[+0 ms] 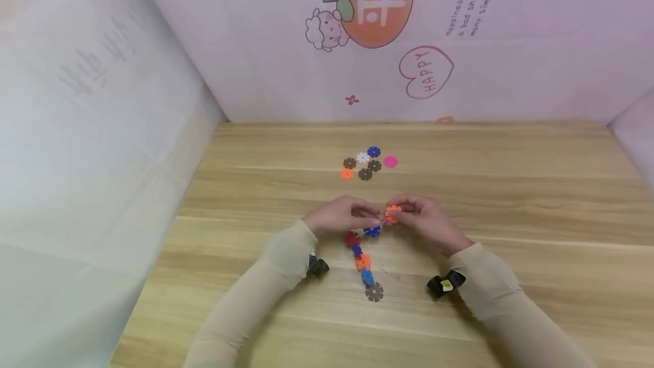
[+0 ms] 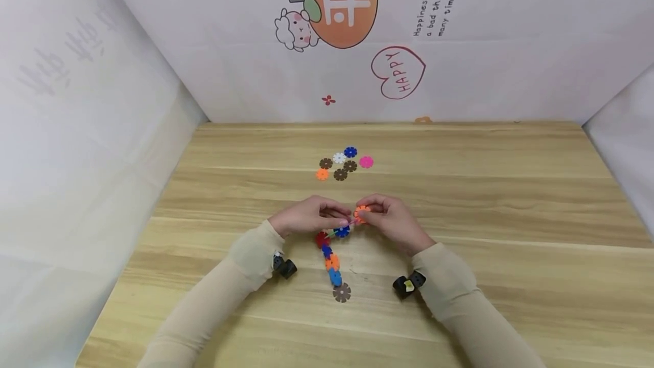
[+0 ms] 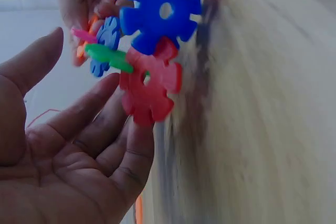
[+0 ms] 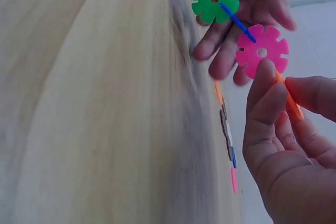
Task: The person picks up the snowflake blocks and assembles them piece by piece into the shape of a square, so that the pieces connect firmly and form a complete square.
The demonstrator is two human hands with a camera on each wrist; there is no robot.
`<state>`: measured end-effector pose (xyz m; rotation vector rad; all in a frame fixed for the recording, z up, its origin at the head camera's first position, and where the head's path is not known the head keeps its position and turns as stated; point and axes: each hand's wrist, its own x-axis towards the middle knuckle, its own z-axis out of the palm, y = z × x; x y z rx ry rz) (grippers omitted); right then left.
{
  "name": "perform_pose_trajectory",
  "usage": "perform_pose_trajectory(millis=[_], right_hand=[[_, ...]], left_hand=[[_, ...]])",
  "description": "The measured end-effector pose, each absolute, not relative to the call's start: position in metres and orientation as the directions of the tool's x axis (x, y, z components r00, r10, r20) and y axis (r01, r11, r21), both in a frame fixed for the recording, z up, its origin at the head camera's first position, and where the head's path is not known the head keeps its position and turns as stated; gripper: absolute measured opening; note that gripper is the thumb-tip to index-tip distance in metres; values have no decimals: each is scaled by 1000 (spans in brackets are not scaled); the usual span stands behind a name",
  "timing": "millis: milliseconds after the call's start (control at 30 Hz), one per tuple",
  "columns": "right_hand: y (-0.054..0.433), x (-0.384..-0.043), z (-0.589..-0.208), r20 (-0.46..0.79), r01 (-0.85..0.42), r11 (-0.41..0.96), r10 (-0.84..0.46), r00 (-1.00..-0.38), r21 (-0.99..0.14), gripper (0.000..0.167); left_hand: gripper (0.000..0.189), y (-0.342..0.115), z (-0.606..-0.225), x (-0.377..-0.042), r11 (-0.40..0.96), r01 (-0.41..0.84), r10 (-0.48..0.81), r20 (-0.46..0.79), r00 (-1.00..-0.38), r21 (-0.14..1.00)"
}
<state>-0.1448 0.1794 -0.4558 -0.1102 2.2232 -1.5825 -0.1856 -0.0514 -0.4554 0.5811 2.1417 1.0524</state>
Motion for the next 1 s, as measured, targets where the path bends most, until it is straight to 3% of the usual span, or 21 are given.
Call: perform_pose_trajectory(millis=[233,1000], right_hand=[[171,-146,-460,-259,145,346,-309,-915,-927,34],[160,-153,-463,-243,141,344,-273,-931,-928,35]], left_hand=[[33,-47,-461,-186,504,35,681,-372,-630,863],[30,-55,-460,-184,480,30,664,-341,-665,877]])
